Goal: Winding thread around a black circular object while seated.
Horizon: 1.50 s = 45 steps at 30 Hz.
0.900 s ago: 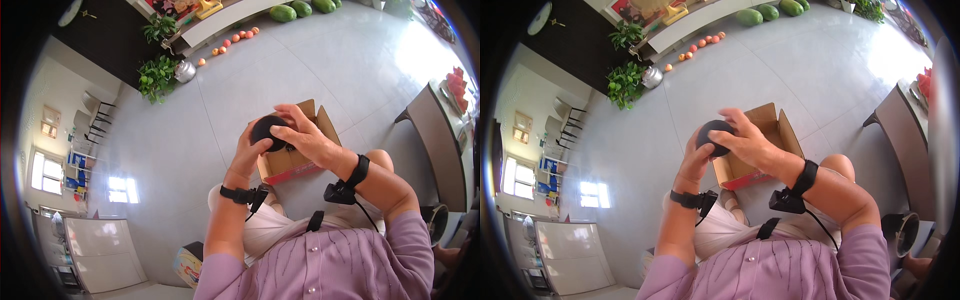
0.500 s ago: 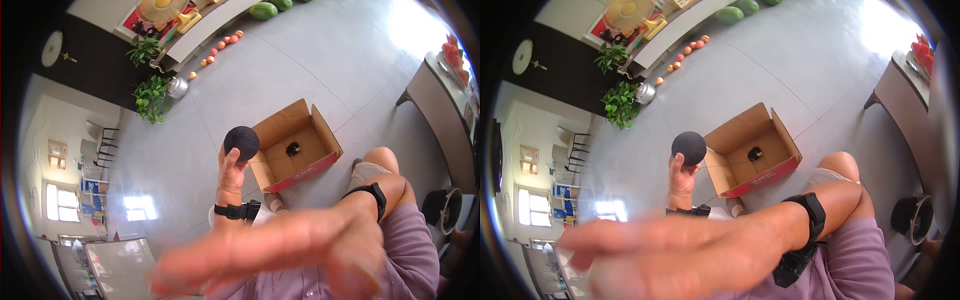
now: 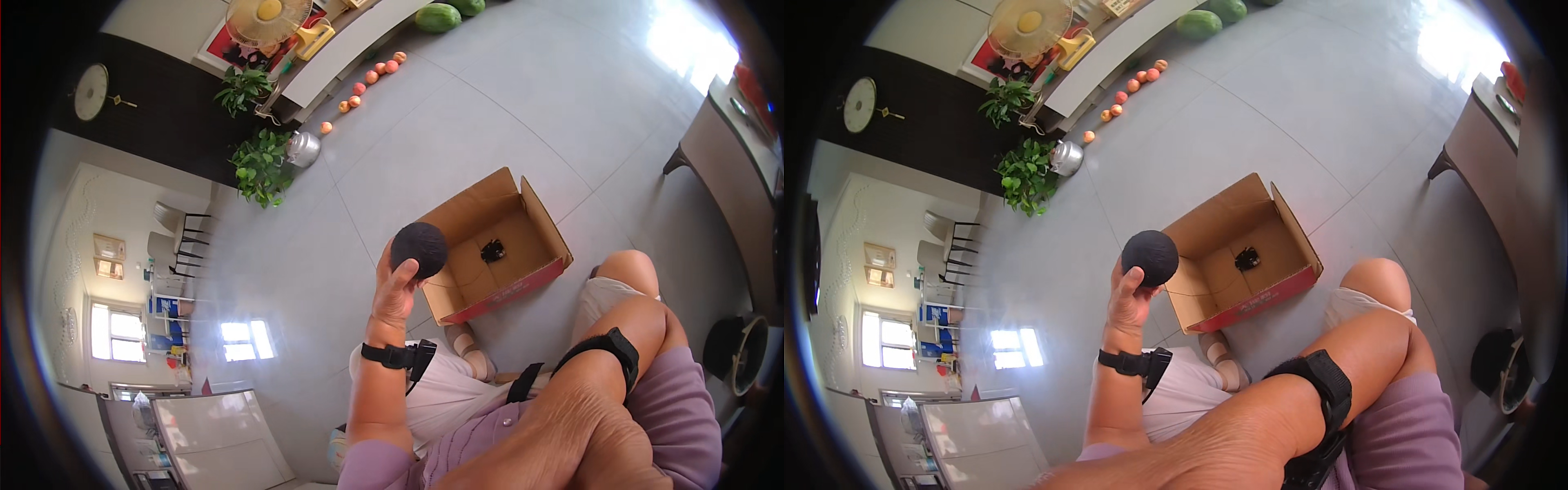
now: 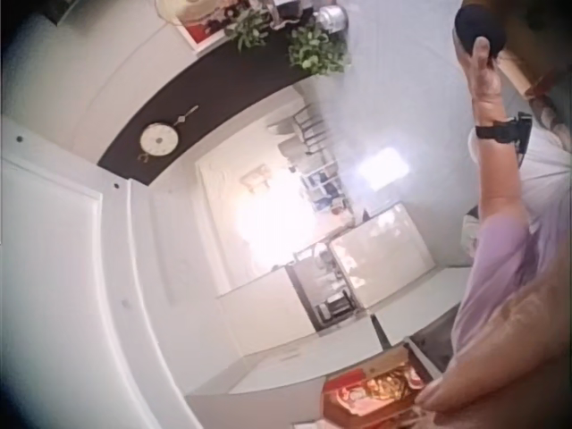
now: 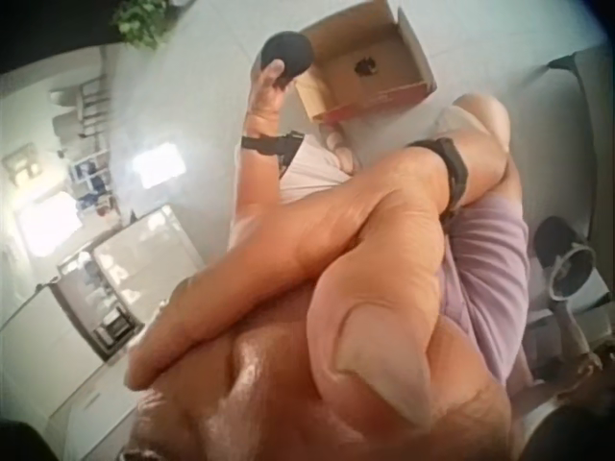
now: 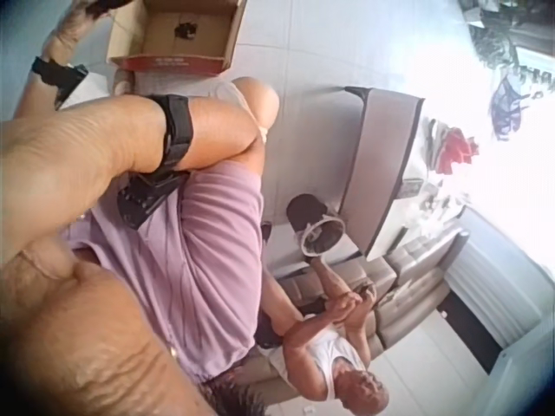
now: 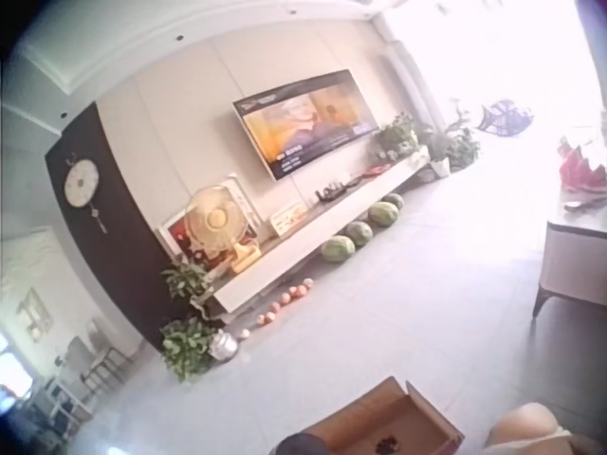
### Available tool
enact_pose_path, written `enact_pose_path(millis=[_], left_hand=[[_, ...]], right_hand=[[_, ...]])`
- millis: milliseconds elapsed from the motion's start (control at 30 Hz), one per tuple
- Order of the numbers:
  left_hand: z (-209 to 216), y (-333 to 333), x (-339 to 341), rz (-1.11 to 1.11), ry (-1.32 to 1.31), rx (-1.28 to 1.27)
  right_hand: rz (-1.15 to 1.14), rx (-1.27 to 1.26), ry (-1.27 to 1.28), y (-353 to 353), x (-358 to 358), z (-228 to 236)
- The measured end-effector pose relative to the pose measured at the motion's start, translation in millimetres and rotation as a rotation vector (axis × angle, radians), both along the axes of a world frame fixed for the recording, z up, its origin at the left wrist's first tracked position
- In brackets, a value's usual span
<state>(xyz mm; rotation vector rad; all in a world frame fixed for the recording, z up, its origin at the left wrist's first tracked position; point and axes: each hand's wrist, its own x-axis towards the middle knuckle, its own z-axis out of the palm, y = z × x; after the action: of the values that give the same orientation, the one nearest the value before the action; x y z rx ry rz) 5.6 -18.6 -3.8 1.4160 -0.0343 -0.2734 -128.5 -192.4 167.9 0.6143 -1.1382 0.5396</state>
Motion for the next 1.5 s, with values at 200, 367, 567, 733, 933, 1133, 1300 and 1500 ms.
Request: enact_pose_path(millis=[200, 367, 567, 733, 933, 1133, 1300, 1500], left_hand=[[3, 4, -1, -0.036, 0.045, -0.043], [11, 4, -3, -0.088, 0.045, -0.046], [8, 5, -2, -0.099, 0.062, -0.027], [9, 0, -2, -0.105, 0.073, -0.005], [12, -5, -3, -0.13, 0.081, 0.042], [3, -5, 1, -0.178, 0.086, 0.058], [4, -6, -2, -0.191, 0.096, 0.043], [3, -10, -1, -0.197, 0.097, 0.039]], right_hand=[[0.072, 0.038, -0.01, 14, -4, -2], [0.136, 0.054, -0.024, 22, -8, -3], [0.197, 0.065, -0.045, 26, -9, -6], [0.186, -0.026, -0.004, 13, -11, 2], [0.223, -0.133, -0.104, 9, -11, -4], [0.103, -0.223, -0.196, 9, -8, -19], [0.119, -0.192, -0.206, 17, -11, -26], [0.166, -0.299, -0.249, 10, -7, -38]])
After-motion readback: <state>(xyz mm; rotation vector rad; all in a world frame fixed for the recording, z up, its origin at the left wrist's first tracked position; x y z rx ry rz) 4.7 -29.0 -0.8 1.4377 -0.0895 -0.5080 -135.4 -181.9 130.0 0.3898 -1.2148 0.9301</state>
